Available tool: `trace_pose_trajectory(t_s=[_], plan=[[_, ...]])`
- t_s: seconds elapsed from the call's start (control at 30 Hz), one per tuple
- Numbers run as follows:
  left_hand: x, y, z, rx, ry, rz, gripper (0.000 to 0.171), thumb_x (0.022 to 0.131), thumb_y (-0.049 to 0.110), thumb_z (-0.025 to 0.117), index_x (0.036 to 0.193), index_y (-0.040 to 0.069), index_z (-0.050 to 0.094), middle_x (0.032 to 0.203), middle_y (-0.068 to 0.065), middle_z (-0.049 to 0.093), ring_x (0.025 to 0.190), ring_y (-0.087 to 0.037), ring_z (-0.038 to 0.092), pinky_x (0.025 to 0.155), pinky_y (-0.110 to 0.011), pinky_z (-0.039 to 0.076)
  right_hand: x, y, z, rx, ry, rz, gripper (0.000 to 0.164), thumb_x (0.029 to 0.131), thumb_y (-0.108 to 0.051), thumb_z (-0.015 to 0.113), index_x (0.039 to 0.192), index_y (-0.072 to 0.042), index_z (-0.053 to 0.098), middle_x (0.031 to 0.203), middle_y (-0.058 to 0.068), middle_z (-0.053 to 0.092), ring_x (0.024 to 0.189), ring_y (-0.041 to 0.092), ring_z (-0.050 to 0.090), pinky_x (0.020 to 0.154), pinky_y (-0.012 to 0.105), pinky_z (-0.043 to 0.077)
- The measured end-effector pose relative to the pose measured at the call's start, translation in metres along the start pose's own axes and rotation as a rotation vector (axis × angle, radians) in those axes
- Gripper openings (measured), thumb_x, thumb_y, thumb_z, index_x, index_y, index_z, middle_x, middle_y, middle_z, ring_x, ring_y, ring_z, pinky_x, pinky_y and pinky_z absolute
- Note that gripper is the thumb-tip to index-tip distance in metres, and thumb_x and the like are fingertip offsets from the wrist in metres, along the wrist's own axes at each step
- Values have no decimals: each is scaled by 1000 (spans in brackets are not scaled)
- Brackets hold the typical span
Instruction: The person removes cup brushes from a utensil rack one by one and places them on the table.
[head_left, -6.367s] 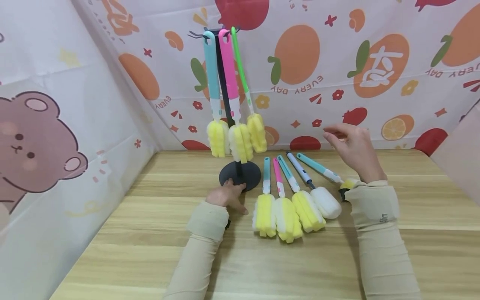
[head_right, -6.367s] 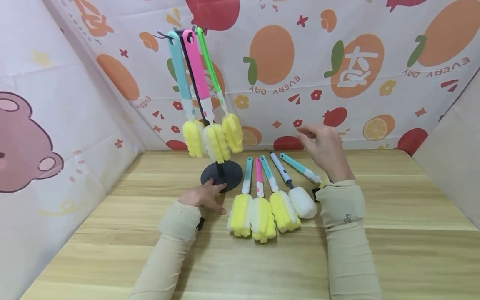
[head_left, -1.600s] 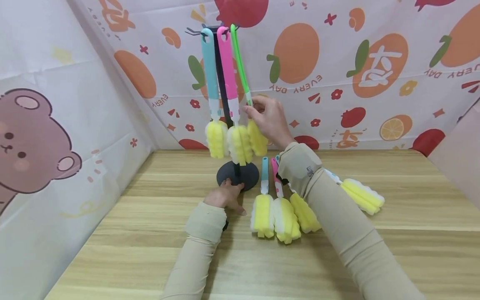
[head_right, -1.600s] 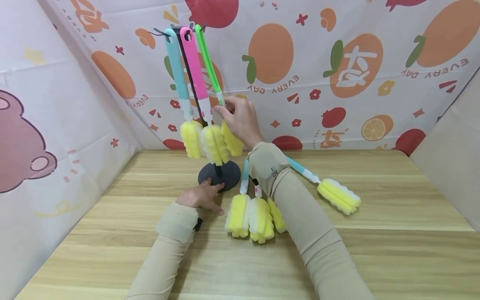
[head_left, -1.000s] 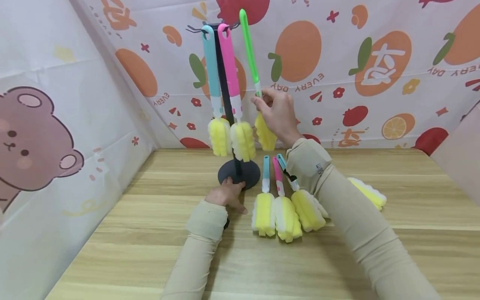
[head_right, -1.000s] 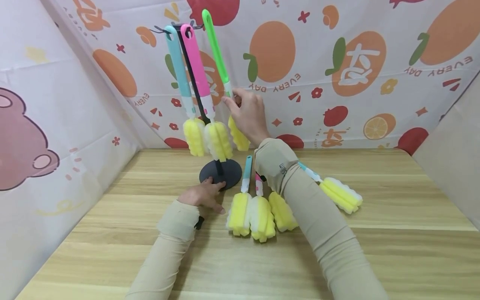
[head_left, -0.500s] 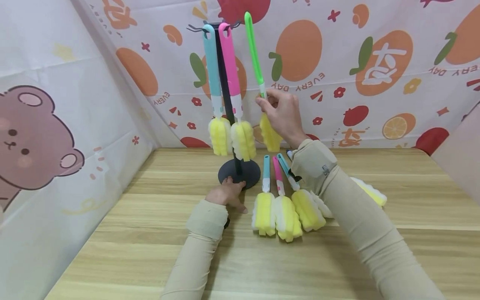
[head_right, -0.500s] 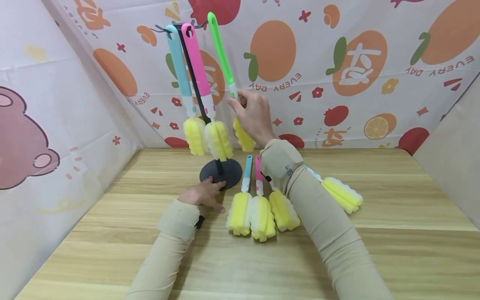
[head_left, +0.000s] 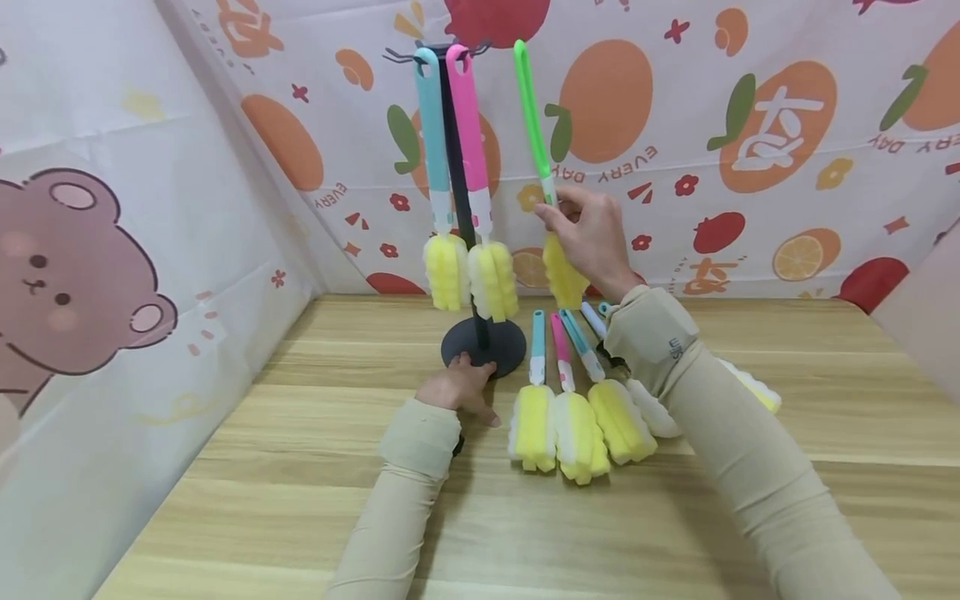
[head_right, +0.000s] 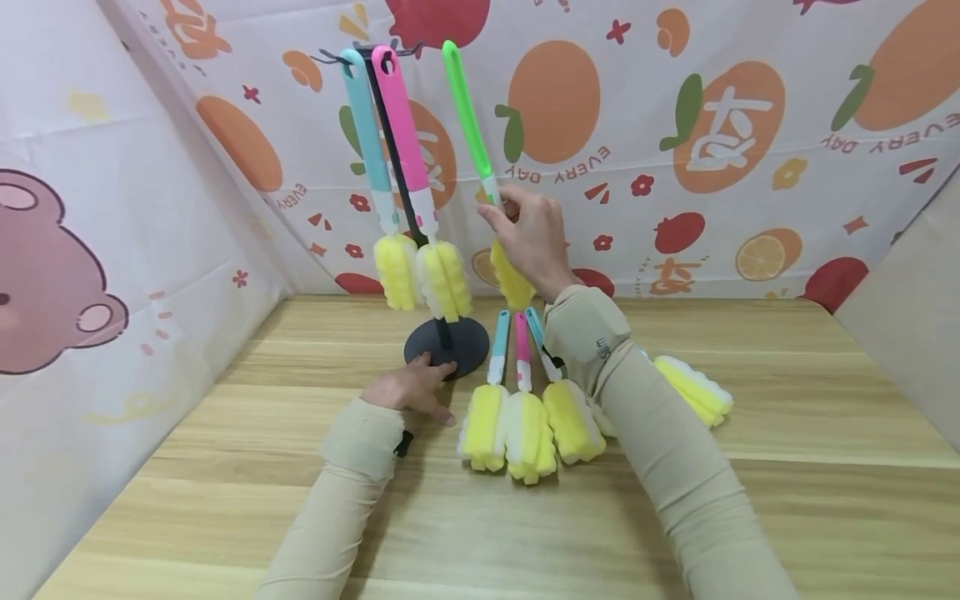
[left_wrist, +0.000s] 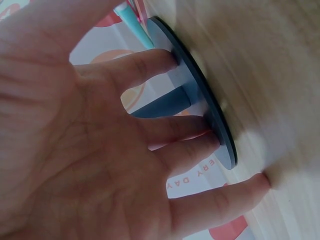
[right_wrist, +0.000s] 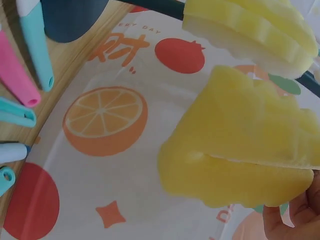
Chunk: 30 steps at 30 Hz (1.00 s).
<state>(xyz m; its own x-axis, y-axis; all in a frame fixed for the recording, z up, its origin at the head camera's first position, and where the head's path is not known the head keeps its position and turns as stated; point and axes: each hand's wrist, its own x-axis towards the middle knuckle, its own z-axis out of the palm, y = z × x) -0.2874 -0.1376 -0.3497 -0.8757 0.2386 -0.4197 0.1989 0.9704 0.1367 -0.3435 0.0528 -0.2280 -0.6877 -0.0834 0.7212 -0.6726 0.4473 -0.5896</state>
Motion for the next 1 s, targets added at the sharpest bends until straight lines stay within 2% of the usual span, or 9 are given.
trace_pose_trajectory(t_s=[0.4, 1.0], plan=[[1, -1, -1, 5, 7, 12, 89, 72, 44, 73, 142, 16, 27, 143, -28, 14, 129, -39, 11, 95, -56, 32, -3, 10, -14, -47, -25, 73, 24, 83, -22, 65, 97, -3, 66, 77, 7, 64, 65, 9, 54, 66, 28, 49], [2, -1, 0, -12, 0, -3, 90, 71, 44, 73, 143, 16, 26, 144, -28, 12, 129, -39, 10, 95, -57, 32, -5, 21, -24, -71, -62, 155, 27, 84, -25, 65, 98, -3, 66, 79, 8, 64, 68, 13, 54, 65, 30, 47]])
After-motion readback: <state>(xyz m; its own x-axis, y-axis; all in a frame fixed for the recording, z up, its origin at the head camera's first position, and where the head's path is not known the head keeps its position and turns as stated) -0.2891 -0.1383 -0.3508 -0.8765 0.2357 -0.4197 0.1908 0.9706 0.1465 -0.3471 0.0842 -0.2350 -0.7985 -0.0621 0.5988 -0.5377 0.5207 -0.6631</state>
